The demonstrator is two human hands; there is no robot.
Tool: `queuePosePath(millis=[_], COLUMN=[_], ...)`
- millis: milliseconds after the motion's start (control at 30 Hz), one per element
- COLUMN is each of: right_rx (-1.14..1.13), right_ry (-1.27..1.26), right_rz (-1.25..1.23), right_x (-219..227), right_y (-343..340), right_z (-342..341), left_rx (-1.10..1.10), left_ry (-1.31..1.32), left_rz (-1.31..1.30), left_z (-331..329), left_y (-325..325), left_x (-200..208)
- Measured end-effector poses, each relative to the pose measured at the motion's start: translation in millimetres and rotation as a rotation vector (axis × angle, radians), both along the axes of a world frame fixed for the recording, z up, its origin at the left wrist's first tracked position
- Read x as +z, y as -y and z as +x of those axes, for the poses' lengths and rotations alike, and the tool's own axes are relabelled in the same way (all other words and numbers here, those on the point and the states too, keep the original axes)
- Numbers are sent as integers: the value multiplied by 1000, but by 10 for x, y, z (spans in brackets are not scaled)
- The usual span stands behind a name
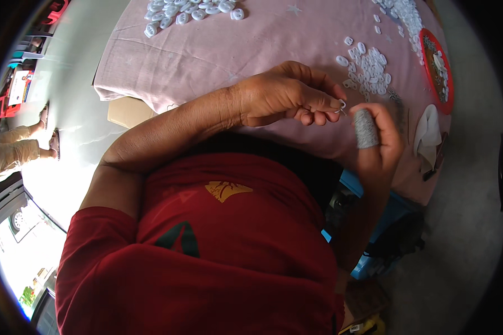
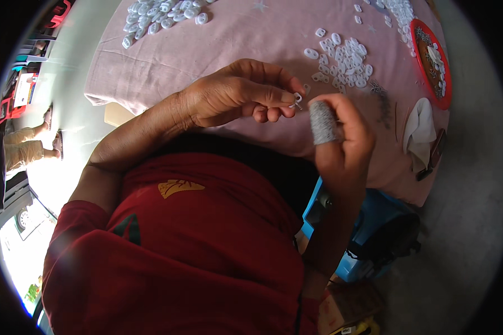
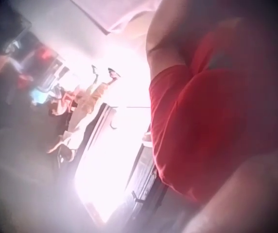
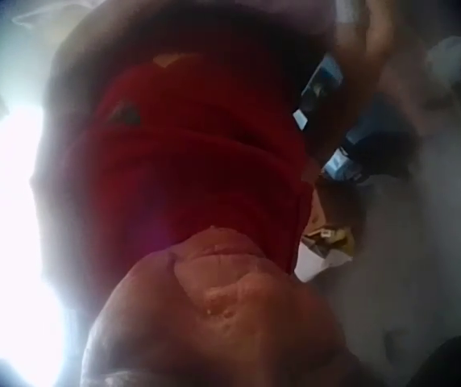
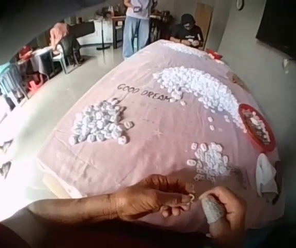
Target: The person assembles small white plastic components by manually connecting plastic fasteners to plastic parts.
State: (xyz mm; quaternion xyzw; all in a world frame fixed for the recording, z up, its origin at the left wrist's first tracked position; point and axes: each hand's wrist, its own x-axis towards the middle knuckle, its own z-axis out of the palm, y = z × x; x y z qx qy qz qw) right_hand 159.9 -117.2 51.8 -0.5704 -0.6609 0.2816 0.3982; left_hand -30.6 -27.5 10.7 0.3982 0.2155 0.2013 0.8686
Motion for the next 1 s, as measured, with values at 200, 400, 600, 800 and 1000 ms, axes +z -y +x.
queuePosePath(millis=[200, 400, 600, 800, 1000], right_rx=[-24, 64, -54, -182, -330], right_ry=[535, 814, 347, -226, -564], right_rz=[175, 177, 75, -89, -221], right_x=[-124, -114, -219, -84, -82], right_y=[-677, -849, -642, -225, -46], right_z=[260, 130, 140, 86, 71], left_rx=[1, 10, 50, 75, 133], left_ry=[-28, 24, 59, 87, 20], left_rz=[-93, -76, -113, -79, 2], left_z=[-56, -102, -87, -58, 55], left_y=[-26, -74, -64, -39, 33], left_x=[80, 21, 5, -7, 6])
